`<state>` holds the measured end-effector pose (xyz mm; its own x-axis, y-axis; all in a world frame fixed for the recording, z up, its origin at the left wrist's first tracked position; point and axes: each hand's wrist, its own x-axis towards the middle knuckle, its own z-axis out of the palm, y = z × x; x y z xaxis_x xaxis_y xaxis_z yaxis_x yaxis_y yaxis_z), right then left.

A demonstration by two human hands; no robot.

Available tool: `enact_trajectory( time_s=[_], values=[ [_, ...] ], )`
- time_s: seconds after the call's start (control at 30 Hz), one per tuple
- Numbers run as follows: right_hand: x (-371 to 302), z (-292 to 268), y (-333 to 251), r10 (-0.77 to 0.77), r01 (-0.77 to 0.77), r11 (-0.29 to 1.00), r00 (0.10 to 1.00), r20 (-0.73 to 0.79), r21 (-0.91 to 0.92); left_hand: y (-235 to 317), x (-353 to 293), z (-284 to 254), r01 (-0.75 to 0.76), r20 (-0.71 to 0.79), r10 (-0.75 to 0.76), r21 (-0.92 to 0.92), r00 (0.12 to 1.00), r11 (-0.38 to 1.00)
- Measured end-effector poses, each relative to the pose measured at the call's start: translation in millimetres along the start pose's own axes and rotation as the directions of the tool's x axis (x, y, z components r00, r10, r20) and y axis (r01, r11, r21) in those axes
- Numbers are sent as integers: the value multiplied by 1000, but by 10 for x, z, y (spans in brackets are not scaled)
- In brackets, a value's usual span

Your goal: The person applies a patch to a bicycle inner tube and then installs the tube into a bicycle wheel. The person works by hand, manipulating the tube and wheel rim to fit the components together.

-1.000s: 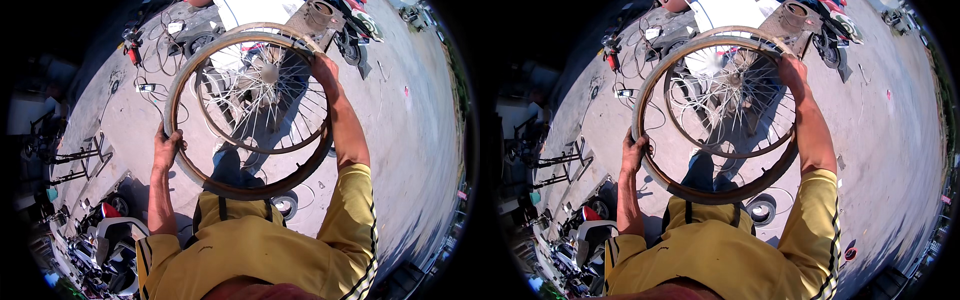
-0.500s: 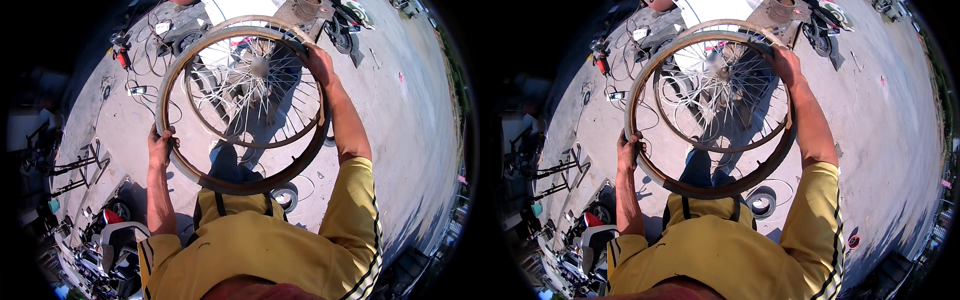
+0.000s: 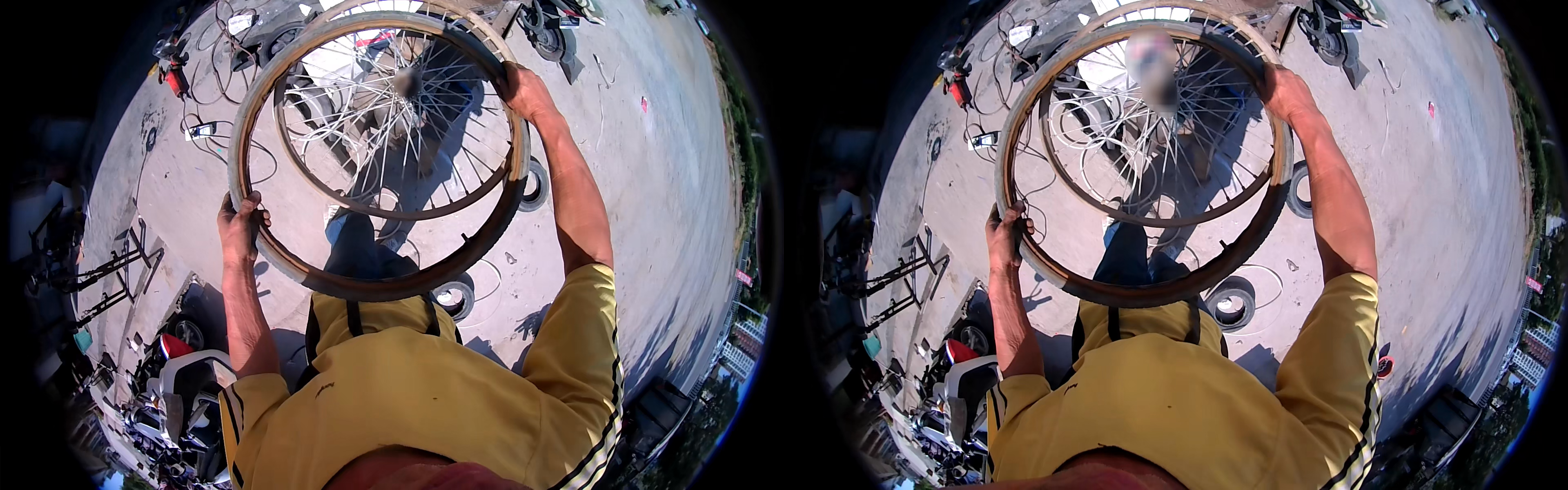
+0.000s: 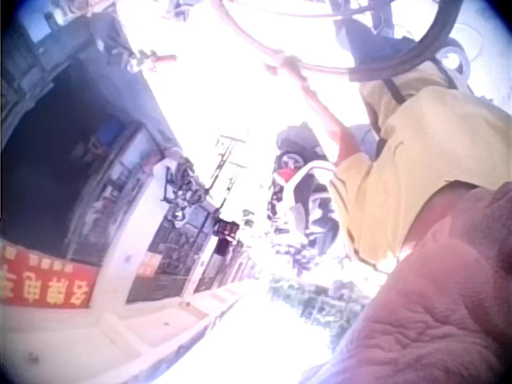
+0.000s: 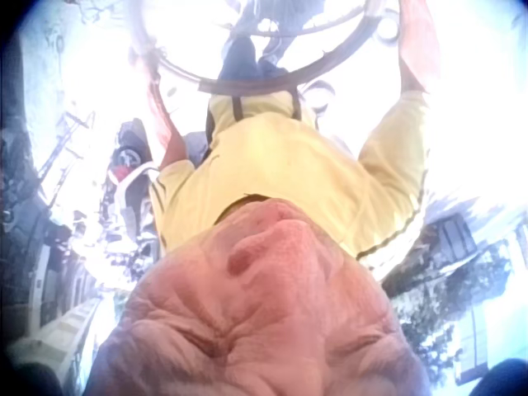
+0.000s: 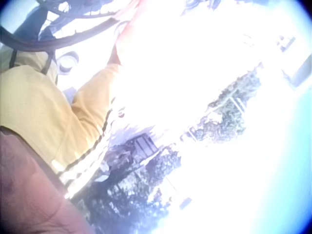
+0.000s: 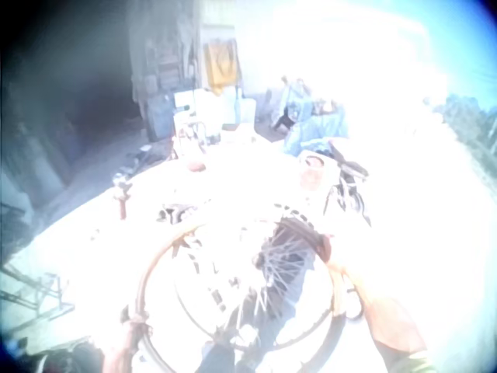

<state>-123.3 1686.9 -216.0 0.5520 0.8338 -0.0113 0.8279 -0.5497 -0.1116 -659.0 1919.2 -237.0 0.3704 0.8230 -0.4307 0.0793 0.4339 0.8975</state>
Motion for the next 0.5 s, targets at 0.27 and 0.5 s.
enact_trajectory(
  time_s=[0.27,0.5],
  values=[
    [-210,72,2,59,-43,994,985,-164,98,-64,7,-40,-17,29,17,-6,999,1000],
    [-732,-33,-65,187,-183,981,980,-68,72,-37,-6,-2,-23,-17,23,-31,1000,999]
  ],
)
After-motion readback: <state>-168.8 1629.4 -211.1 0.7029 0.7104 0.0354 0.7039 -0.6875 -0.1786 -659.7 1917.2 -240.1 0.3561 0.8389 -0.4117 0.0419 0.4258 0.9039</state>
